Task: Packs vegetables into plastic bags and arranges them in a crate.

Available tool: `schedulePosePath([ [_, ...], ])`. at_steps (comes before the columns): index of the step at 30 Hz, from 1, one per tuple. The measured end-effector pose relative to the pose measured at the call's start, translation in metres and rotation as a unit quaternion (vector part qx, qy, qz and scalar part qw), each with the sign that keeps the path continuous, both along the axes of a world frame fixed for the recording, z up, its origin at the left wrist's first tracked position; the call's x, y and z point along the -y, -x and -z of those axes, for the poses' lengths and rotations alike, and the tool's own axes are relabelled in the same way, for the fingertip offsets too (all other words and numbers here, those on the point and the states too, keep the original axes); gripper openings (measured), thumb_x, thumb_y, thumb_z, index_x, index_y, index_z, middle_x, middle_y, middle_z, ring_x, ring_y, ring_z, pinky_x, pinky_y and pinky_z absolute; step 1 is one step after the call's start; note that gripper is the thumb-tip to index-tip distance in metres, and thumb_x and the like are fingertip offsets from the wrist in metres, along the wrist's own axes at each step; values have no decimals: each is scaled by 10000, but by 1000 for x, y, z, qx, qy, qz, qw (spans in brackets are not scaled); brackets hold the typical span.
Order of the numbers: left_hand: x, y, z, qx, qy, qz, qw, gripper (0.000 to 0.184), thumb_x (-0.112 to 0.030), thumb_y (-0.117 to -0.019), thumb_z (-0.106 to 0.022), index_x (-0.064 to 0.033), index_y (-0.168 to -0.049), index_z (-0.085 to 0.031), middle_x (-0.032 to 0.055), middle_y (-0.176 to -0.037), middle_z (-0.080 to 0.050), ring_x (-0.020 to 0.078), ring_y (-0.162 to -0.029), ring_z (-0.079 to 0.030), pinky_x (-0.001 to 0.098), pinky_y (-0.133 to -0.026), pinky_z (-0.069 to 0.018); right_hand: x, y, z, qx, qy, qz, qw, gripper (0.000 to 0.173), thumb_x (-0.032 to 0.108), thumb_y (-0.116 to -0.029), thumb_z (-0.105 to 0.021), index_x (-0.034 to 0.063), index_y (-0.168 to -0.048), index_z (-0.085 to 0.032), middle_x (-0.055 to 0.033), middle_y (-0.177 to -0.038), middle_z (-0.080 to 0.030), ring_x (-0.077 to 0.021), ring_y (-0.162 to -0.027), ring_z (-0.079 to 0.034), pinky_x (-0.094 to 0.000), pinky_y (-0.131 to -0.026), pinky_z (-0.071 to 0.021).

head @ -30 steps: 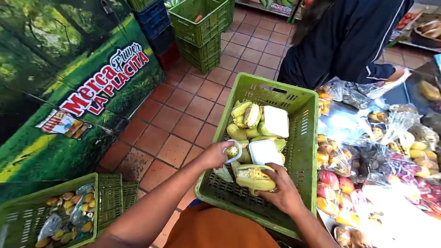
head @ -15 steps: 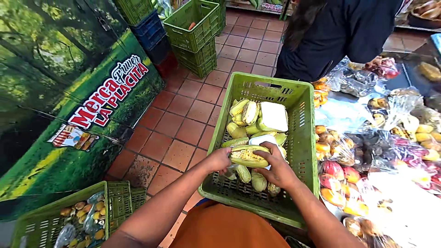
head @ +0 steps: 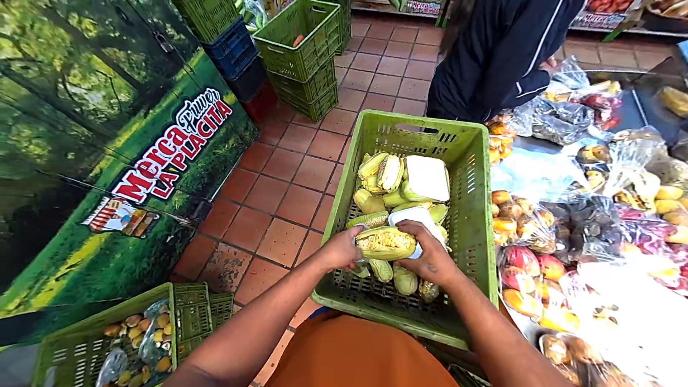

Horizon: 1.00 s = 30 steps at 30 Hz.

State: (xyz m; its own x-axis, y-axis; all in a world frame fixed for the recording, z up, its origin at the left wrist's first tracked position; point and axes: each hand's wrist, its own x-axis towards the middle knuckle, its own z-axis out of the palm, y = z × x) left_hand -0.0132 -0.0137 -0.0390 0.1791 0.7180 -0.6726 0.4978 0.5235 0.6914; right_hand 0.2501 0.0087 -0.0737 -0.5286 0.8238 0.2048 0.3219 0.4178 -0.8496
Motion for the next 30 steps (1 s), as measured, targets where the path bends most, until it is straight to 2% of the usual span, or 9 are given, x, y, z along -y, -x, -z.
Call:
schedulePosePath([
  [3,-3,-1,-5,-23,6,22,999,834,-6,-924,-628,-284,-1625,-273,200,-1071,-662,232,-613,-628,392,-575,-563,-3,6,-6,20,-9,-43,999,692,121,-703,-913,130,-1320,-601,-45,-1444,-552,-174,-1354,-523,-407,-1109,-500],
  [8,-12,-4,-19,-68,8,75,995,873,-6,-904,-633,-309,-1632,-258,197,-1163,-663,246,-633,-653,419,-589,-583,-9,32,-13,34,-30,-81,996,701,113,-719,-907,103,-1347,-594,-72,-1450,-557,-202,-1346,-537,-422,-1114,-495],
  [12,-17,2,-24,-44,5,67,997,746,17,-906,-624,-253,-1562,-390,186,-1142,-665,245,-633,-649,401,-554,-569,-18,47,-14,69,-12,-112,991,729,146,-744,-916,134,-1402,-602,-117,-1448,-524,-238,-1288,-568,-435,-1041,-545],
  [15,-19,8,-24,-23,4,51,998,728,41,-902,-611,-228,-1547,-408,176,-1158,-667,235,-648,-659,380,-551,-572,-23,55,-21,106,4,-133,985,718,147,-790,-889,187,-1442,-590,-128,-1450,-519,-252,-1272,-576,-452,-1029,-546],
  [19,-18,8,-26,-10,2,28,1000,755,38,-918,-608,-231,-1581,-365,175,-1121,-670,216,-615,-639,358,-538,-562,-28,66,-27,180,-118,-160,963,627,183,-795,-875,178,-1377,-642,-95,-1394,-593,-264,-1291,-569,-454,-1072,-511],
  [22,-17,11,-23,1,0,10,1000,756,36,-913,-610,-238,-1576,-373,169,-1082,-670,211,-605,-620,353,-530,-548,-34,73,-31,243,-190,-177,935,601,269,-800,-866,226,-1360,-653,-36,-1370,-623,-258,-1218,-593,-454,-1008,-521],
  [24,-15,13,-20,15,-2,-13,1000,732,45,-903,-613,-232,-1550,-410,162,-1060,-676,207,-599,-616,347,-520,-540,-36,78,-36,266,-202,-190,923,607,269,-802,-857,223,-1370,-648,-36,-1375,-628,-259,-1156,-615,-457,-959,-526],
  [27,-12,13,-23,19,-8,-40,999,755,53,-895,-611,-238,-1557,-395,164,-1091,-664,208,-619,-614,354,-533,-538,-37,82,-46,259,-126,-186,939,692,191,-790,-874,127,-1401,-554,-87,-1335,-637,-274,-1197,-640,-484,-1019,-536],
  [30,-10,17,-24,13,-9,-38,999,761,42,-898,-616,-233,-1566,-377,175,-1108,-661,217,-629,-621,357,-535,-542,-42,79,-31,143,-19,-182,973,682,124,-806,-868,76,-1406,-548,-135,-1324,-629,-269,-1107,-666,-474,-984,-558],
])
